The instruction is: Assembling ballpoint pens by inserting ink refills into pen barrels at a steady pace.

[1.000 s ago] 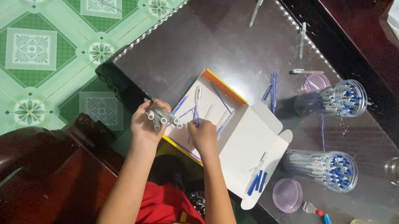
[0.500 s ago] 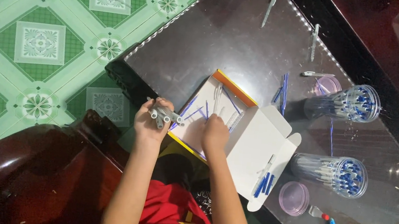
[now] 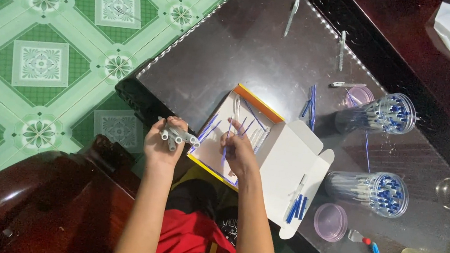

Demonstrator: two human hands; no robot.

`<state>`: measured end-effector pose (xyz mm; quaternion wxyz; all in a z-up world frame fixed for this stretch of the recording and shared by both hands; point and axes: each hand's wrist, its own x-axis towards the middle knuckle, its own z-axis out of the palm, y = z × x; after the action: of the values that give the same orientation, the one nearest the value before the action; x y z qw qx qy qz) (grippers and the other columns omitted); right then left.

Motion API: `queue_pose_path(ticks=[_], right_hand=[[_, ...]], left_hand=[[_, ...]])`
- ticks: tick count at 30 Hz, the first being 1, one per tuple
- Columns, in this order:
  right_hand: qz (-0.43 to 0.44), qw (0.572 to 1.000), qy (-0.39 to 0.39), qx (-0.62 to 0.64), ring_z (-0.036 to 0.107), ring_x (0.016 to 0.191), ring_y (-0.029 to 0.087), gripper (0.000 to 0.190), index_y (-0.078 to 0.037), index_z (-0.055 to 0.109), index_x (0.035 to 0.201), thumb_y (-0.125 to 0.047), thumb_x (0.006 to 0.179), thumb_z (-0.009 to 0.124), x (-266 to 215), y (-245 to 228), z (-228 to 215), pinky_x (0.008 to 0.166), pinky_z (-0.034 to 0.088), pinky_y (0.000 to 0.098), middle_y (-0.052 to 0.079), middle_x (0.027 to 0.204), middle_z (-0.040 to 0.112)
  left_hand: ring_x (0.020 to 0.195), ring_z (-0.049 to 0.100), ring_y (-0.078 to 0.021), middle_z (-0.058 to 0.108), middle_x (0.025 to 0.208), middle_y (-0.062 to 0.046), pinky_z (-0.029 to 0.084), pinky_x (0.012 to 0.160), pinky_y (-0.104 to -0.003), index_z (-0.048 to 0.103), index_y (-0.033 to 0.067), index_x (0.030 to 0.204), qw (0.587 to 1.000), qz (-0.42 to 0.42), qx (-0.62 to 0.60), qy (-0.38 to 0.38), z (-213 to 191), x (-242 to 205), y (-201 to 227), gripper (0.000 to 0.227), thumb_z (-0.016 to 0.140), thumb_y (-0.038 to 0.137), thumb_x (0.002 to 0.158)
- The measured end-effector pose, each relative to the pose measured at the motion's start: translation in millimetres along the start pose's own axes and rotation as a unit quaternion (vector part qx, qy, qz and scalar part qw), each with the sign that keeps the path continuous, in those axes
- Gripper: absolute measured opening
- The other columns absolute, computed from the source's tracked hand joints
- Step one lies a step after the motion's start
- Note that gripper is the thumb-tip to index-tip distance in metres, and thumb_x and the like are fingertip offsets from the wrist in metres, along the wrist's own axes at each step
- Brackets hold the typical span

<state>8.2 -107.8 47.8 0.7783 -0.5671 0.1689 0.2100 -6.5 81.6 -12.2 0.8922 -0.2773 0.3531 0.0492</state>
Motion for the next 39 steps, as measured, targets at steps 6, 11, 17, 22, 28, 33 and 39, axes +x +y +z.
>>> queue_pose_path(ticks=[6, 11, 17, 22, 28, 33, 39], right_hand=[[-0.009, 0.986, -0.079, 0.145, 0.047, 0.077, 0.014, 0.037, -0.018, 0.056, 0.114, -0.008, 0.08, 0.045, 21, 32, -23, 0.078, 0.051, 0.0337, -0.002, 0.071, 0.042], [-0.001, 0.966, -0.101, 0.237, 0.041, 0.067, 0.013, 0.023, -0.019, 0.051, 0.104, -0.007, 0.086, 0.045, 31, 41, -26, 0.069, 0.047, 0.0337, -0.005, 0.071, 0.033], [0.011, 0.973, 0.03, 0.227, 0.018, 0.044, 0.001, 0.01, -0.02, 0.052, 0.096, -0.011, 0.091, 0.052, 35, 44, -14, 0.037, 0.022, 0.0147, -0.013, 0.059, 0.018], [0.017, 0.977, 0.06, 0.205, 0.02, 0.04, 0.0, 0.011, -0.019, 0.055, 0.098, -0.01, 0.092, 0.054, 35, 47, -3, 0.034, 0.022, 0.0142, -0.014, 0.055, 0.021], [0.01, 0.98, 0.033, 0.196, 0.019, 0.04, 0.001, 0.012, -0.015, 0.057, 0.1, -0.007, 0.094, 0.052, 32, 49, 6, 0.034, 0.021, 0.0142, -0.012, 0.055, 0.018], [0.011, 0.981, 0.022, 0.194, 0.017, 0.04, 0.001, 0.014, -0.016, 0.056, 0.102, -0.006, 0.094, 0.051, 28, 48, 8, 0.033, 0.021, 0.0144, -0.012, 0.057, 0.016], [0.031, 0.985, 0.034, 0.168, 0.021, 0.039, 0.001, 0.013, -0.015, 0.057, 0.104, -0.007, 0.099, 0.048, 16, 32, 20, 0.034, 0.022, 0.0151, -0.011, 0.055, 0.02]], left_hand=[[0.082, 0.059, -0.024, 0.049, 0.088, -0.008, 0.054, 0.074, -0.036, 0.047, 0.0036, 0.098, 1.0, -0.007, -0.003, -0.013, -3, 0, 6, 0.01, 0.043, 0.013, 0.1], [0.082, 0.059, -0.0249, 0.049, 0.088, -0.008, 0.054, 0.074, -0.036, 0.047, 0.0028, 0.098, 1.0, -0.007, -0.001, -0.023, -3, -1, 10, 0.01, 0.043, 0.012, 0.099], [0.082, 0.059, -0.0248, 0.05, 0.087, -0.009, 0.055, 0.074, -0.036, 0.049, 0.0019, 0.097, 1.0, 0.002, -0.01, -0.027, -2, -6, 12, 0.011, 0.044, 0.011, 0.1], [0.08, 0.059, -0.0237, 0.049, 0.086, -0.008, 0.054, 0.073, -0.035, 0.048, 0.0022, 0.096, 0.999, 0.011, -0.009, -0.033, 6, -14, 12, 0.011, 0.043, 0.011, 0.1], [0.082, 0.06, -0.0265, 0.052, 0.087, -0.01, 0.055, 0.075, -0.037, 0.05, 0.0006, 0.095, 0.999, 0.006, 0.001, -0.035, 3, -2, 18, 0.009, 0.047, 0.009, 0.097], [0.082, 0.061, -0.0252, 0.053, 0.087, -0.01, 0.055, 0.074, -0.036, 0.051, 0.0011, 0.096, 0.999, -0.001, 0.005, -0.034, 5, -11, 11, 0.009, 0.047, 0.009, 0.098], [0.08, 0.061, -0.0249, 0.053, 0.085, -0.01, 0.055, 0.073, -0.036, 0.051, 0.0007, 0.094, 0.999, -0.014, 0.028, -0.028, 1, -6, 10, 0.011, 0.047, 0.009, 0.099]])
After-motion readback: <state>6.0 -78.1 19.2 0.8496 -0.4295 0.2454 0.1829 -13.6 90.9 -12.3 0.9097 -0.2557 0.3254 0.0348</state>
